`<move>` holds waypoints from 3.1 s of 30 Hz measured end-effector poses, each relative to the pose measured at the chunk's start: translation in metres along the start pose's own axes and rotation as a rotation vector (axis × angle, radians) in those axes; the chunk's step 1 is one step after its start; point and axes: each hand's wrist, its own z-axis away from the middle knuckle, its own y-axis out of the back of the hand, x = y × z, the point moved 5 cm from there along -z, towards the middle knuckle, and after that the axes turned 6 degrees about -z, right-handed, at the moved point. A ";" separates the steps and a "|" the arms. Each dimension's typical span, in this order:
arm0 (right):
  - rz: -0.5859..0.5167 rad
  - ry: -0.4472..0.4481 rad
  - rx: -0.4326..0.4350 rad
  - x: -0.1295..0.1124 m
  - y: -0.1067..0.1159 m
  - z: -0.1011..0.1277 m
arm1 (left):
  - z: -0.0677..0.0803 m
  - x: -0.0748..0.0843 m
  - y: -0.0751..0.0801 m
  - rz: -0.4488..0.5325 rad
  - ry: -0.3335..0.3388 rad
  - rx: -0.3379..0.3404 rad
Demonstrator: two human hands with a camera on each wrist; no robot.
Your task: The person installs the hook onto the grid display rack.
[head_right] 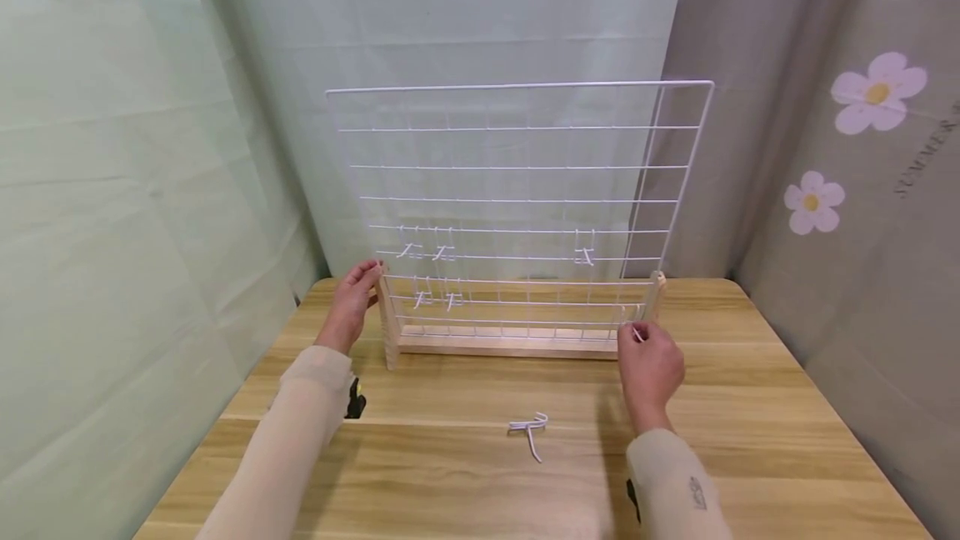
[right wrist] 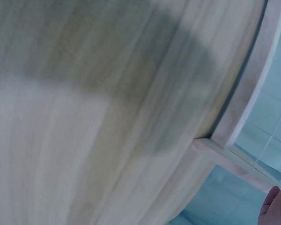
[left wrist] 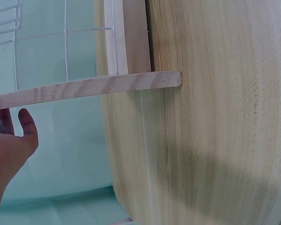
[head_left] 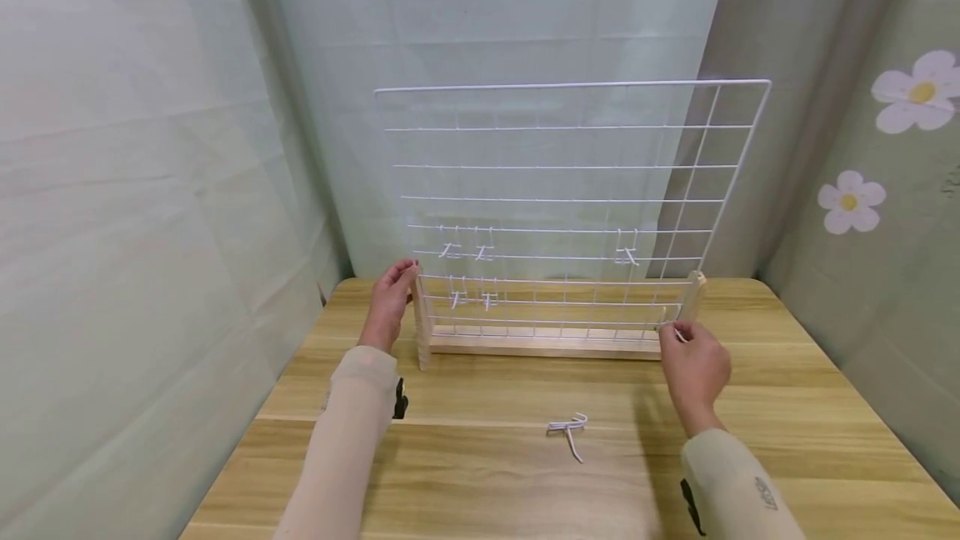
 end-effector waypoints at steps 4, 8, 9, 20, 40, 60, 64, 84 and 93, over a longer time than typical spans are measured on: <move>0.006 0.010 0.002 -0.006 0.002 -0.007 | 0.001 0.001 0.000 -0.009 -0.002 0.001; 0.011 0.020 0.006 -0.013 0.004 -0.013 | 0.002 0.001 0.000 -0.008 -0.001 -0.001; 0.010 0.024 0.007 -0.015 0.004 -0.015 | 0.002 0.002 0.000 -0.004 -0.002 -0.003; -0.005 0.061 0.024 -0.035 0.009 -0.030 | 0.003 0.003 -0.001 -0.010 -0.036 -0.009; -0.024 0.125 0.013 -0.069 0.010 -0.053 | 0.004 0.005 -0.001 -0.019 -0.040 -0.010; -0.012 0.113 -0.015 -0.096 0.010 -0.065 | 0.003 0.004 0.000 -0.015 -0.018 -0.017; 0.005 0.105 -0.019 -0.098 0.010 -0.067 | 0.002 0.004 -0.001 -0.014 -0.029 -0.008; 0.097 0.033 -0.105 -0.094 0.004 -0.068 | 0.002 0.003 -0.002 0.010 -0.025 -0.002; 0.103 0.056 -0.098 -0.092 0.001 -0.065 | 0.003 0.005 -0.003 0.005 -0.032 0.013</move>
